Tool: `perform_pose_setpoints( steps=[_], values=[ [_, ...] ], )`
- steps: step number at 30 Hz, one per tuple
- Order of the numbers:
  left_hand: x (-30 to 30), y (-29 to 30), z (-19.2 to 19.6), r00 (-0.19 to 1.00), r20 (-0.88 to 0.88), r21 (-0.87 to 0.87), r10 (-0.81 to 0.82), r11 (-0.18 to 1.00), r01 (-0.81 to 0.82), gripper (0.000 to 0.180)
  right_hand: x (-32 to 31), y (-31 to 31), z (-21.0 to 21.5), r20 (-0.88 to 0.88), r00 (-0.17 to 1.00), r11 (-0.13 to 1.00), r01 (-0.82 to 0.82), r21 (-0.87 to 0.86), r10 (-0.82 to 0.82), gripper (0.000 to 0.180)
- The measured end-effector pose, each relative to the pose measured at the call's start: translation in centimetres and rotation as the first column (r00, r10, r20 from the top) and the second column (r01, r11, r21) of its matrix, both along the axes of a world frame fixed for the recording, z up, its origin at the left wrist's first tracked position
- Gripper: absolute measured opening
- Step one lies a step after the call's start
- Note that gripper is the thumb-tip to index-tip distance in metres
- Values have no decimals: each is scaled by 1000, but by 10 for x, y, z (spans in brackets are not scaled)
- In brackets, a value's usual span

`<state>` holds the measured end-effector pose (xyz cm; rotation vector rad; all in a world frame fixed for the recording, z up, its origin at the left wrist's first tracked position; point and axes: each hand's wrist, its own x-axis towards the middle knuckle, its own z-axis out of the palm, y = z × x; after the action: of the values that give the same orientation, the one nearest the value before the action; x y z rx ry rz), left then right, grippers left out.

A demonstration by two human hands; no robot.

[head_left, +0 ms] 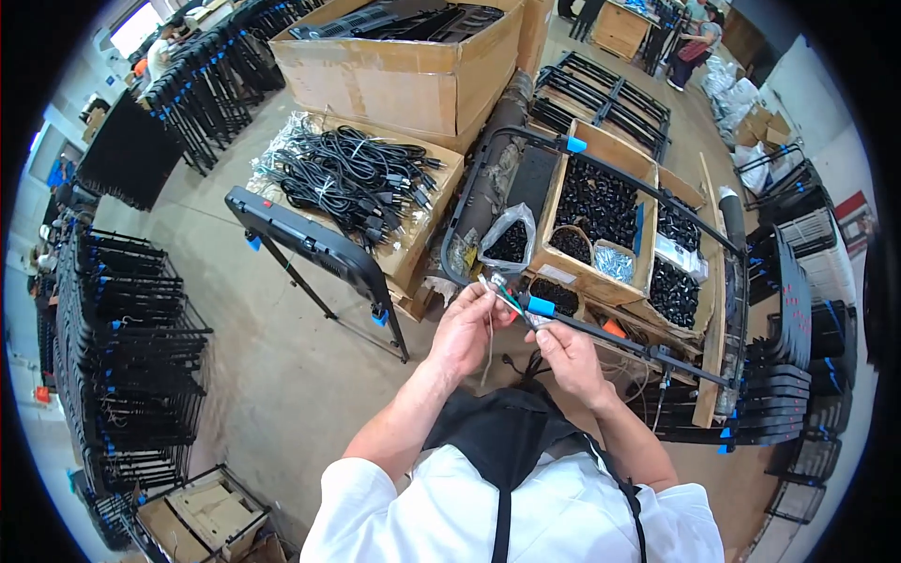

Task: Assemble plastic automotive components, specifically rack parts, using an electric screwdriver and various fasteners.

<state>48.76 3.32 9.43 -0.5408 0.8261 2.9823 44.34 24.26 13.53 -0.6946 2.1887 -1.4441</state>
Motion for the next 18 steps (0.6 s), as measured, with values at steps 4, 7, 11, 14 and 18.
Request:
perform_pose_setpoints(
  steps=[4, 7, 11, 14, 18],
  values=[
    [-7, -22, -16, 995, 100, -218, -14, 975, 36, 13, 13, -21, -9, -288, 957, 986, 20, 168, 30, 21],
    [-13, -31, -23, 986, 158, -329, -56, 938, 106, 15, 18, -30, -15, -398, 915, 960, 58, 273, 58, 17],
    [-14, -40, -34, 980, 168, -358, -105, 920, 160, 21, 23, -38, -24, -486, 869, 961, 48, 273, 94, 19],
    [-15, -50, -41, 956, 195, -261, -221, 927, 267, 23, 25, -39, -32, -465, 880, 953, 54, 298, 96, 19],
    [-14, -56, -54, 923, 176, -218, -343, 900, 377, 25, 25, -41, -33, -228, 969, 921, 0, 390, 97, 24]
  ],
)
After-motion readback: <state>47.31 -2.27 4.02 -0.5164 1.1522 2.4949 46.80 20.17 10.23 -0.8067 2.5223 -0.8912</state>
